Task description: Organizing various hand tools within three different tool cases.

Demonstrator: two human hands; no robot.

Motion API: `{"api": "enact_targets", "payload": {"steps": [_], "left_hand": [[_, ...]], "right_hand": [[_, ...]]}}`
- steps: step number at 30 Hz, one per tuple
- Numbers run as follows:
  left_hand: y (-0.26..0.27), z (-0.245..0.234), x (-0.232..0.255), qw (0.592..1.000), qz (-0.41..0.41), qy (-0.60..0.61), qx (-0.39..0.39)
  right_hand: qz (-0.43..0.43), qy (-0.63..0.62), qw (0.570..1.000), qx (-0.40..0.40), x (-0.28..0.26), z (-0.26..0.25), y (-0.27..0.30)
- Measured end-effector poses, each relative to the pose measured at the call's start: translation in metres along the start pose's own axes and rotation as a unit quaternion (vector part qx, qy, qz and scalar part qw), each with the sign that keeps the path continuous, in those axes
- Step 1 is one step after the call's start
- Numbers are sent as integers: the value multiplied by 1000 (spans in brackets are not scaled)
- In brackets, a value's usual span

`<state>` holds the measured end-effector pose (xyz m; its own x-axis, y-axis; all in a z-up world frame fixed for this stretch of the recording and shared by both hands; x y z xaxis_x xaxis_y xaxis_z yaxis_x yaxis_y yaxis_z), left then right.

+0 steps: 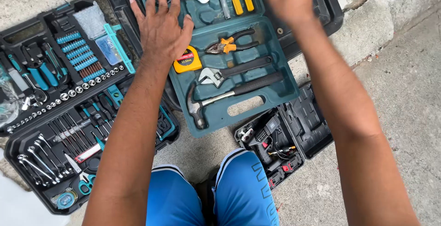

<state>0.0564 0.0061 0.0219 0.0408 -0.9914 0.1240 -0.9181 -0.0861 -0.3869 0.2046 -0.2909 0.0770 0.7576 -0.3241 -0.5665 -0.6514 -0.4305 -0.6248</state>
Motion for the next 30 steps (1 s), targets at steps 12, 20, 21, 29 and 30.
{"api": "enact_targets", "payload": {"steps": [12,20,21,29,30], "left_hand": [[1,1,0,1000,6,1,-2],[-1,4,-3,1000,4,-2,-13],[-2,2,-2,1000,5,-2,-12],[-3,-10,4,999,5,0,-32],[-1,-10,4,999,9,2,-32]], "right_hand": [[178,71,958,-212,-85,2,61],[9,145,937,-317,-78,14,55],[10,146,937,-316,-86,12,51],[138,51,931,-335,-30,17,42],[141,53,931,-332,-33,8,35]]}}
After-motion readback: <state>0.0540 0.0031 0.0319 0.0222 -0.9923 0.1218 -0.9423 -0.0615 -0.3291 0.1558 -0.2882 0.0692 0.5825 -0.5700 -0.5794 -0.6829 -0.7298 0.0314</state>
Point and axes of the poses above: each hand's wrist, its own y-axis away from the middle knuckle, its own z-axis out of the palm, x = y × z, the point moved 6 cm from there along -y, towards the middle knuckle, and after that the axes turned 13 degrees about -y, right-handed, at the moved point
